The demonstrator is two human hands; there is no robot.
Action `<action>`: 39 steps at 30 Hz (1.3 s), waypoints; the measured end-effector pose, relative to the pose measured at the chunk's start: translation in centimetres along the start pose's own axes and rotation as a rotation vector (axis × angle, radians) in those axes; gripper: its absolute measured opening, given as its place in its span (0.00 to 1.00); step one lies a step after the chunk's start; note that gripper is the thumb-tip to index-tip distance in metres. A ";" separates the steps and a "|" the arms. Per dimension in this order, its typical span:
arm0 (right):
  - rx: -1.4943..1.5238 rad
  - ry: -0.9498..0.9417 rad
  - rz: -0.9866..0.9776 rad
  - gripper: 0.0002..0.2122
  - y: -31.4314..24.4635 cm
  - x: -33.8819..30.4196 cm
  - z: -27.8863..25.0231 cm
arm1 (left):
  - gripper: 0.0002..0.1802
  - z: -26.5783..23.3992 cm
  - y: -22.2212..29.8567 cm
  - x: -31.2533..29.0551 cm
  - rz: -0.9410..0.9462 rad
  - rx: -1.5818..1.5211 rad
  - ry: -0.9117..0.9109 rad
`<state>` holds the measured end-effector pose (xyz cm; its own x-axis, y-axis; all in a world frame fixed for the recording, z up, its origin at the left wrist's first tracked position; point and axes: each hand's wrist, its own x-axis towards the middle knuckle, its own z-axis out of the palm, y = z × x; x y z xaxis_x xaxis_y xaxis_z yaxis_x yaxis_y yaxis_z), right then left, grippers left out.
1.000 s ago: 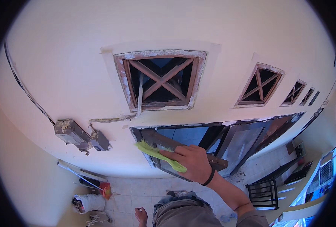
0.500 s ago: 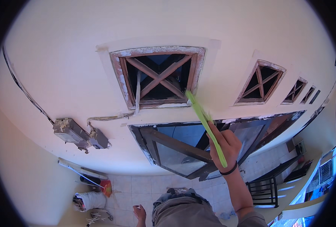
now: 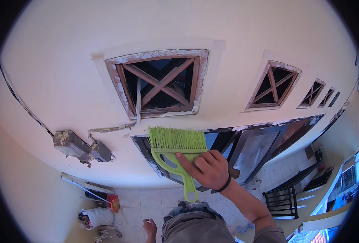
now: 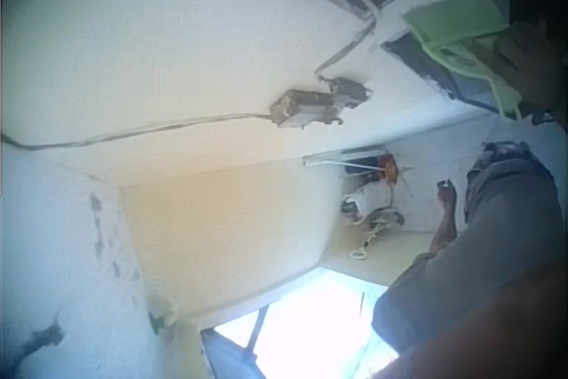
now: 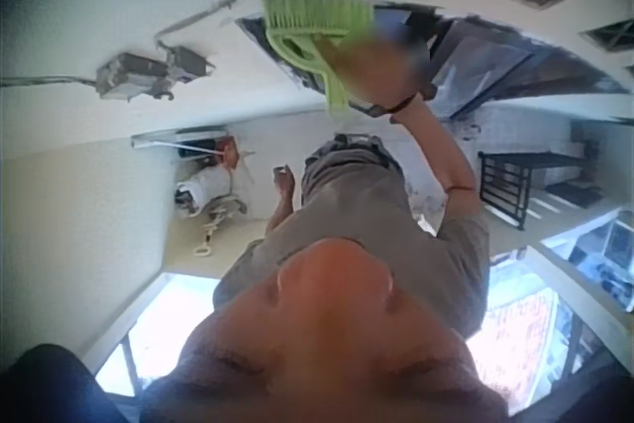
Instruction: The person brushes dust and debris from window frames, decorative wall vents, and a door frame using a small green hand brush, and wipes several areas with a cloth.
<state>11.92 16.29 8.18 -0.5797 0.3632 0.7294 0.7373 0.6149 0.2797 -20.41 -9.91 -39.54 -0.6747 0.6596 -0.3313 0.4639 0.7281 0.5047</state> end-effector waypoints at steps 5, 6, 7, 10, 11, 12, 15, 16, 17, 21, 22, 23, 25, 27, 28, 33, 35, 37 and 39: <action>-0.090 -0.022 0.214 0.28 5.0 -2.8 -2.9 | 0.19 0.3 0.9 0.2 0.010 -0.054 0.023; -0.116 -0.008 0.233 0.28 4.7 -3.7 -4.2 | 0.18 0.3 0.6 0.2 -0.003 -0.057 0.000; -0.141 0.006 0.252 0.28 4.6 -4.1 -4.9 | 0.18 0.5 0.4 0.2 -0.016 -0.060 -0.022; -0.116 0.032 0.299 0.28 3.6 -4.2 -4.0 | 0.17 1.2 -0.4 0.8 0.040 -0.010 0.008; -0.083 0.018 0.282 0.27 3.6 -4.0 -2.8 | 0.17 1.1 -0.3 0.8 0.056 -0.001 0.006; -0.054 0.006 0.263 0.27 3.4 -3.6 -1.3 | 0.17 0.8 0.0 1.0 0.069 0.004 0.003; -0.028 -0.068 0.159 0.26 0.4 -2.5 1.6 | 0.17 0.5 1.0 1.7 0.074 0.034 -0.031; -0.004 -0.047 0.137 0.25 0.3 -2.2 1.5 | 0.18 0.8 1.4 2.1 0.115 0.023 -0.020; 0.036 -0.016 0.109 0.25 -0.1 -1.5 1.7 | 0.18 0.4 1.2 2.7 0.144 0.012 0.008; -0.109 -0.021 0.282 0.25 2.5 -3.1 -2.9 | 0.18 -0.2 2.9 2.6 0.074 -0.116 0.041; -0.101 -0.048 0.287 0.25 2.9 -3.4 -2.5 | 0.18 -0.2 2.9 2.4 0.072 -0.111 0.035; -0.106 -0.052 0.285 0.25 3.1 -3.4 -1.7 | 0.18 -0.2 3.1 2.1 0.078 -0.102 0.028; -0.040 -0.053 0.144 0.25 2.4 -2.2 0.7 | 0.18 0.1 2.4 1.4 0.093 -0.083 -0.001; 0.009 -0.018 0.118 0.25 1.5 -0.4 1.5 | 0.19 0.2 1.1 0.5 0.093 -0.062 -0.013; 0.050 0.006 0.095 0.24 1.2 0.4 0.6 | 0.18 0.4 0.6 0.0 0.083 -0.071 0.010; -0.086 -0.083 0.180 0.22 3.3 -1.5 -3.2 | 0.18 0.6 -0.4 -0.6 0.002 -0.086 0.028; -0.031 -0.092 0.192 0.22 3.7 -0.9 -1.3 | 0.18 1.0 -0.5 -0.8 -0.005 -0.064 0.005; 0.038 -0.040 0.042 0.22 1.5 1.6 1.7 | 0.18 1.3 -0.3 -0.5 0.001 -0.037 0.003; 0.108 0.008 0.002 0.21 -0.6 3.6 2.5 | 0.19 0.9 -0.4 -0.4 0.038 -0.050 0.022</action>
<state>8.52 18.92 9.05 -0.5753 0.3588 0.7351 0.6963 0.6864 0.2099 -19.87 -10.27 -40.30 -0.6698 0.6818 -0.2942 0.4604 0.6921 0.5559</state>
